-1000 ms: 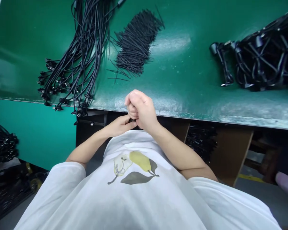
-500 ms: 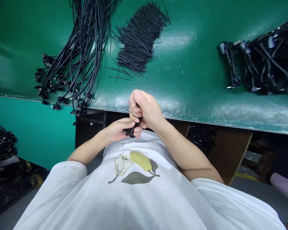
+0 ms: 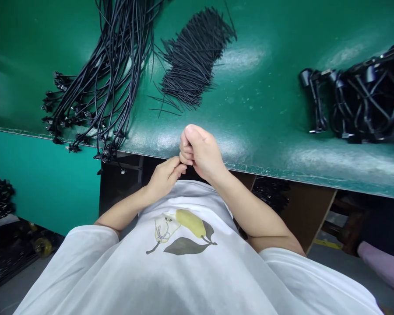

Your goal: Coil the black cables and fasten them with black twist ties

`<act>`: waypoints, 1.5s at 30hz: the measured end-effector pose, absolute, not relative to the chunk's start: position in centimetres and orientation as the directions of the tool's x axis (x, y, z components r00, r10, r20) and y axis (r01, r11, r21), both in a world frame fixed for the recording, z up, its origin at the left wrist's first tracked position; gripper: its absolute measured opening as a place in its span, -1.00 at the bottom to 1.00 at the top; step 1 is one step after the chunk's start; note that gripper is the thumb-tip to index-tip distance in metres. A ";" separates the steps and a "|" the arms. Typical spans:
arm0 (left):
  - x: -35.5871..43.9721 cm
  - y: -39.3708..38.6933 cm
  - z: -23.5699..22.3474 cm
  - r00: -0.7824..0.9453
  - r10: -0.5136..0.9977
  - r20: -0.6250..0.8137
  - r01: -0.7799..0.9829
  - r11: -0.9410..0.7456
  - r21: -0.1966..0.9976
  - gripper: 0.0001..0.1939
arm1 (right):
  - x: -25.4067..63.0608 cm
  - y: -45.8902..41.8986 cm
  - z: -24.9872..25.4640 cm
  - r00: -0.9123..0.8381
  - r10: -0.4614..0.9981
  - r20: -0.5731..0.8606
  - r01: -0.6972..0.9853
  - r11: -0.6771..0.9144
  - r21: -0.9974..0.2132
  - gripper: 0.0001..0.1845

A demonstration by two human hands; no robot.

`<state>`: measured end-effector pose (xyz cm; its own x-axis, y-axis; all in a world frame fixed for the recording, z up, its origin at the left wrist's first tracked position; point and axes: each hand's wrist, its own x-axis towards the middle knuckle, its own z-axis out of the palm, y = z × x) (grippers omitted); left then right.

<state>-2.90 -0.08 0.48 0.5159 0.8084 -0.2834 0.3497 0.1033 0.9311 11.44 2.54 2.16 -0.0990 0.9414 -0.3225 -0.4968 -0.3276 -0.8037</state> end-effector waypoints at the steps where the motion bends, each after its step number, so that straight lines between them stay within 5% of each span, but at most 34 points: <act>1: -3.1 0.1 0.6 0.535 0.808 -0.246 0.403 0.013 0.915 -0.78 | 11.3 2.4 2.2 -0.085 0.944 -0.320 -0.478 -0.320 -0.818 -0.41; 8: -3.2 1.1 0.1 0.560 0.804 -0.200 0.498 -0.134 0.857 -0.77 | 11.2 2.3 2.1 -0.056 0.985 -0.163 -0.188 -0.171 -0.967 -0.48; 10: -3.5 1.4 -0.2 0.538 0.808 -0.242 0.407 0.002 0.913 -0.74 | 12.6 3.8 2.1 -0.125 0.987 -0.102 -0.045 -0.108 -0.993 -0.48; 12: -4.0 1.9 -0.4 0.510 0.801 -0.315 0.214 0.236 0.948 -0.67 | 14.7 6.4 1.8 -0.010 1.000 -0.014 0.156 -0.012 -0.988 -0.53; 15: -4.8 2.9 -0.4 0.457 0.802 -0.384 -0.095 0.474 0.875 -0.61 | 17.6 11.1 1.1 0.250 0.961 0.119 0.618 -0.064 -0.783 -0.70; 18: -5.1 3.5 -0.1 0.440 0.800 -0.408 -0.188 0.526 0.830 -0.59 | 19.3 14.4 0.4 0.207 0.978 -0.012 0.826 -0.182 -0.533 -0.72; 24: -5.1 3.5 0.2 0.431 0.789 -0.437 -0.218 0.561 0.798 -0.56 | 20.4 14.4 0.3 0.174 0.983 0.060 0.785 -0.101 -0.611 -0.72; 35: -5.0 2.9 1.3 0.439 0.803 -0.403 -0.282 0.549 0.787 -0.53 | 20.6 9.4 2.4 0.201 0.947 0.252 0.819 -0.021 -0.573 -0.88; 41: -4.2 2.4 1.0 0.530 0.777 -0.339 -0.316 0.552 0.772 -0.29 | 15.6 1.4 2.9 -0.293 0.931 0.218 0.659 0.362 -0.659 -0.86; 45: -3.6 2.1 0.3 0.499 0.812 -0.304 -0.156 0.430 0.889 -0.51 | 14.1 -0.8 3.1 -0.393 0.880 0.267 0.794 0.471 -0.383 -0.74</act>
<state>-3.58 2.10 0.29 0.4987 0.8115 -0.3045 -0.1559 0.4295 0.8895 14.15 -0.78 3.11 -0.3934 0.8799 0.2666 0.7944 0.4713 -0.3833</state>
